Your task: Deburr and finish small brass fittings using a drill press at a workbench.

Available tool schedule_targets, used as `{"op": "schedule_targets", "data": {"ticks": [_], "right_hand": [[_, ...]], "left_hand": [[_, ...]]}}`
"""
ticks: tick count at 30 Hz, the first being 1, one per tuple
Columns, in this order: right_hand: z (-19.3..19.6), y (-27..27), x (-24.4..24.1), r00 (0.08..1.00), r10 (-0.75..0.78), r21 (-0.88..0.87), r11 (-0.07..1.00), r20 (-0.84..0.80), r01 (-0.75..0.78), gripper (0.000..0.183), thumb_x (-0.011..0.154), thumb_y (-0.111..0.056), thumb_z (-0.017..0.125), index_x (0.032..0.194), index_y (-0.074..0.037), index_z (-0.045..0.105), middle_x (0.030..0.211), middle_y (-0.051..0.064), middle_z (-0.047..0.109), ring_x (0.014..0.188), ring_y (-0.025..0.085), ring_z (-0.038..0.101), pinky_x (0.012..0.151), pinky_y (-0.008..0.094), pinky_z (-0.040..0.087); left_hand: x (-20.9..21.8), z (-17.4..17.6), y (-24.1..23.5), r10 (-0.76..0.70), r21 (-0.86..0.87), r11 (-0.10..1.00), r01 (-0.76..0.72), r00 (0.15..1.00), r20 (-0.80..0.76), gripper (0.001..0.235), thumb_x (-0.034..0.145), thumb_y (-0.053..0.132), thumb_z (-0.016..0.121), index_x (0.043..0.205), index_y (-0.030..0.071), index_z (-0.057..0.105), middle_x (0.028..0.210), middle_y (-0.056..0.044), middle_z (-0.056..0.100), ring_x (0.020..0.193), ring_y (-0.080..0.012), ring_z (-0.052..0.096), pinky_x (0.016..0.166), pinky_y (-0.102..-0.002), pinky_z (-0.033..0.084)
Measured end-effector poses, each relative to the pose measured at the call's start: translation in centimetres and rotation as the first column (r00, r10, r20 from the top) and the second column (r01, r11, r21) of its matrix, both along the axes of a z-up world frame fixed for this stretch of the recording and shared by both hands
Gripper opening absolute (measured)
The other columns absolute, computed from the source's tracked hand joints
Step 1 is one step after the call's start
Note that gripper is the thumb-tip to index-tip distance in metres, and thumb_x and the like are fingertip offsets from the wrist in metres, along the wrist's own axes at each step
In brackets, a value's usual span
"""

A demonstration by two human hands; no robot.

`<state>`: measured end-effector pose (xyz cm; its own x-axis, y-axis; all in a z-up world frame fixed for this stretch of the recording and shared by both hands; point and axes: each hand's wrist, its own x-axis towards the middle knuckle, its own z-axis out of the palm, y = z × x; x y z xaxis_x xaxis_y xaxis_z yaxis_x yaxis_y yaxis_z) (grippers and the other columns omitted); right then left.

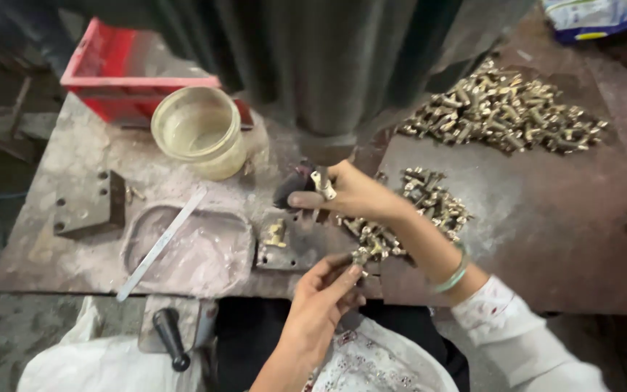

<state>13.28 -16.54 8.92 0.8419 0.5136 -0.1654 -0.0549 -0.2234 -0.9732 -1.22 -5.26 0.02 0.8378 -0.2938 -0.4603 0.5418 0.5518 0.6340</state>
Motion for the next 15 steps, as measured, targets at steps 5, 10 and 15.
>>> {"op": "schedule_targets", "data": {"ticks": [5,10,15], "right_hand": [[0.1,-0.7,1.4,0.986,0.166,-0.214,0.962,-0.035,-0.169,0.035,0.089,-0.033,0.077,0.11,-0.005,0.077,0.081,0.004,0.077,0.065,0.01,0.068,0.058,0.026,0.059],[0.7,-0.5,1.1,0.982,0.189,-0.143,0.971,-0.027,-0.191,0.039,0.087,-0.038,0.074,0.109,-0.006,0.075,0.085,0.004,0.081,0.074,0.008,0.073,0.06,0.028,0.059],[-0.3,-0.4,0.9,0.99,0.135,-0.215,0.966,-0.046,-0.142,0.036,0.087,-0.038,0.076,0.1,-0.005,0.08,0.085,0.004,0.081,0.071,0.01,0.07,0.062,0.028,0.059]], "left_hand": [[-1.4,0.5,2.1,0.017,0.075,0.997,-0.016,1.0,-0.019,0.03,0.092,0.008,0.07,0.121,-0.001,0.072,0.103,-0.006,0.075,0.088,-0.0142,0.071,0.079,-0.032,0.061],[-0.8,8.1,3.4,-0.236,0.601,0.577,-0.553,0.591,0.771,0.033,0.09,0.008,0.071,0.124,0.008,0.072,0.112,-0.003,0.07,0.096,-0.0192,0.072,0.082,-0.031,0.061],[0.7,0.2,5.6,-0.72,0.526,0.14,-0.839,0.278,0.636,0.05,0.078,0.007,0.069,0.127,0.007,0.067,0.118,-0.01,0.065,0.107,-0.0295,0.069,0.091,-0.039,0.057]]}}
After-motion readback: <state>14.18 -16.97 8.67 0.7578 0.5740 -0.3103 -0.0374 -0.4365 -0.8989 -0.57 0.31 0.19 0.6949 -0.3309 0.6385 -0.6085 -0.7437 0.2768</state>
